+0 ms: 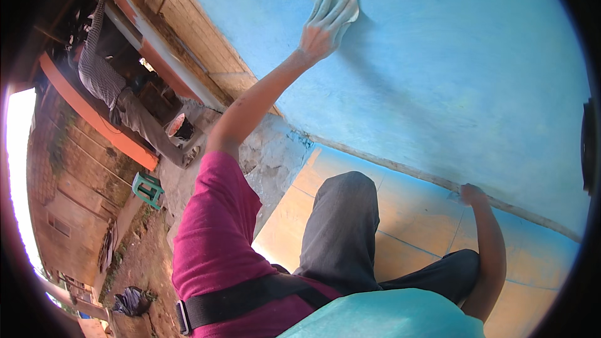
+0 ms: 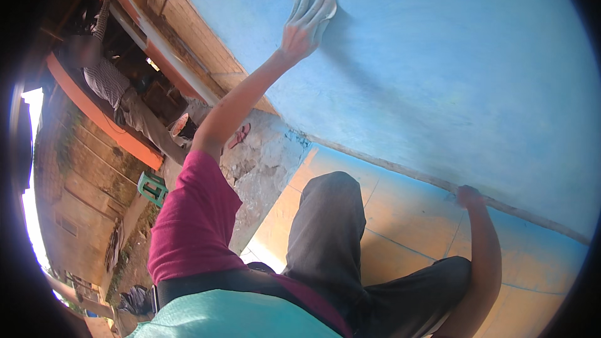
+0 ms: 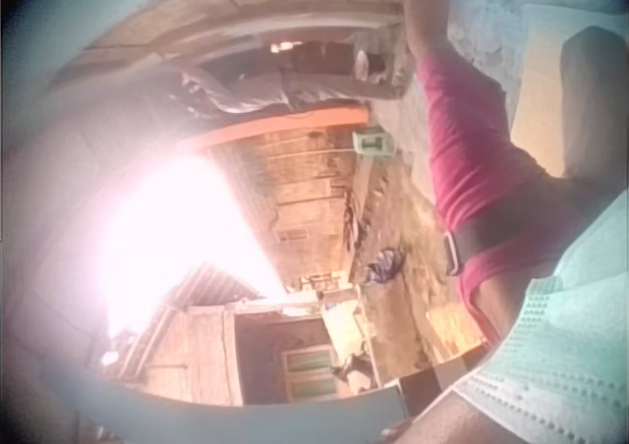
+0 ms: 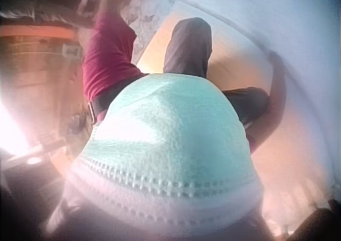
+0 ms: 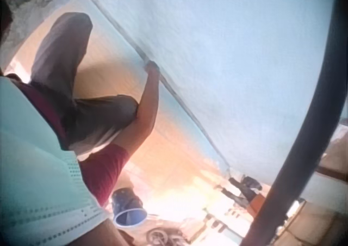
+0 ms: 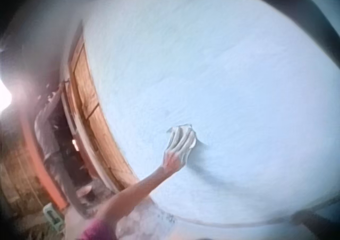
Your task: The person wipes a light blue wall with cloths held in both hands, moving in broad strokes across the surface. The person occasionally shifts position and reaches toward the upper wall and window frame while continuing to wipe.
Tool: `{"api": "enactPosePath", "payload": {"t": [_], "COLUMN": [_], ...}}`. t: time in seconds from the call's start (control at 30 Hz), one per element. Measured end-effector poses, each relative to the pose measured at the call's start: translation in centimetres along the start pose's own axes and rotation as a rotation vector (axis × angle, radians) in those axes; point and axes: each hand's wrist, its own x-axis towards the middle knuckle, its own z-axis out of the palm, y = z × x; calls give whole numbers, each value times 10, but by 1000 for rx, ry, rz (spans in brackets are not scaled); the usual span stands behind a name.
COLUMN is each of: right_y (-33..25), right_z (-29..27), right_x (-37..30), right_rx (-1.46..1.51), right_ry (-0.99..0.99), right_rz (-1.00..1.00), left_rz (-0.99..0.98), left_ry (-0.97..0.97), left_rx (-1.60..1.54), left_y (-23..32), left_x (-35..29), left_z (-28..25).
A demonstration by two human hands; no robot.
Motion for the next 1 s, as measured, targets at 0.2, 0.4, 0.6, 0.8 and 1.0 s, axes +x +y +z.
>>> {"api": "enactPosePath", "payload": {"t": [0.2, 0.4, 0.6, 0.8, 1.0], "right_y": [5, 29, 8, -4, 11], "right_z": [-5, 26, -3, -8, -5], "right_x": [-8, 12, -11, -10, -22], "right_rx": [-29, -106, -85, -37, -113], "right_ry": [30, 3, 28, 29, 21], "right_rz": [-29, 86, -34, -83, 56], "left_rz": [47, -218, 27, -243, 50], "left_ry": [8, 110, -37, 200, 52], "left_rx": [133, 84, -2, 139, -47], "left_y": [-55, -44, 0, -40, 57], "left_x": [-25, -21, -7, 20, 38], "left_z": [-12, -6, -5, -7, 14]}}
